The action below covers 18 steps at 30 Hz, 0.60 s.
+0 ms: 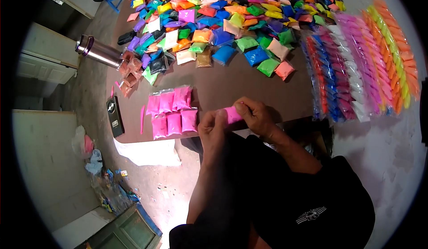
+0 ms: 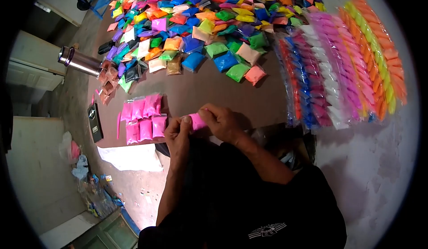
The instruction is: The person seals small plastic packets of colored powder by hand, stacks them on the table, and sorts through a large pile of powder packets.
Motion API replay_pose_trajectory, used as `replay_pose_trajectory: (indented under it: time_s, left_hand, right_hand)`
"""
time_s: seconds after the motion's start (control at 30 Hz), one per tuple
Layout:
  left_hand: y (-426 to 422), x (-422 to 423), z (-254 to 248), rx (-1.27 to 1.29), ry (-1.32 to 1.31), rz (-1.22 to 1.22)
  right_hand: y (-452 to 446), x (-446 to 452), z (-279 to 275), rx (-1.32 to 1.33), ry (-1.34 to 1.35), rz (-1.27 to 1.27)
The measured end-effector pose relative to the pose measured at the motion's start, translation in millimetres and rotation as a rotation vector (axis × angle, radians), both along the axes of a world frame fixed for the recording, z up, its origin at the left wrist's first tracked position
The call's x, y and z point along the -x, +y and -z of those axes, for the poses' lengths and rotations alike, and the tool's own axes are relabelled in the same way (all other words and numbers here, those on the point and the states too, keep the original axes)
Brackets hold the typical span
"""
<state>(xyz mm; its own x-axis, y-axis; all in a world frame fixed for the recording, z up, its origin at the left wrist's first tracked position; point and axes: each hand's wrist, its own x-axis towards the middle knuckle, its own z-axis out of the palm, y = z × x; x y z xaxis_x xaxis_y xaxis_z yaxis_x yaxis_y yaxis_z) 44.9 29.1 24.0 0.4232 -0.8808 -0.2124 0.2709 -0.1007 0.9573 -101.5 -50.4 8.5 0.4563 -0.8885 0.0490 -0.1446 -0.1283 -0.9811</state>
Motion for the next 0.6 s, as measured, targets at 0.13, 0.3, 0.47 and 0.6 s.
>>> replay_pose_trajectory:
  time_s: [0.13,0.3,0.47,0.6]
  left_hand:
    - [-5,-1,-13,-0.051,-0.011,0.049]
    - [-8,2,-19,-0.087,-0.088,0.065]
    - [0,-6,18,-0.03,-0.148,0.049]
    - [-5,1,-5,-0.027,-0.057,0.056]
  right_hand:
    - [0,1,-1,0.019,-0.025,0.023]
    - [5,-1,-5,0.013,0.072,0.016]
    - [6,3,-33,0.09,0.252,0.036]
    - [3,3,-27,0.084,0.056,0.026]
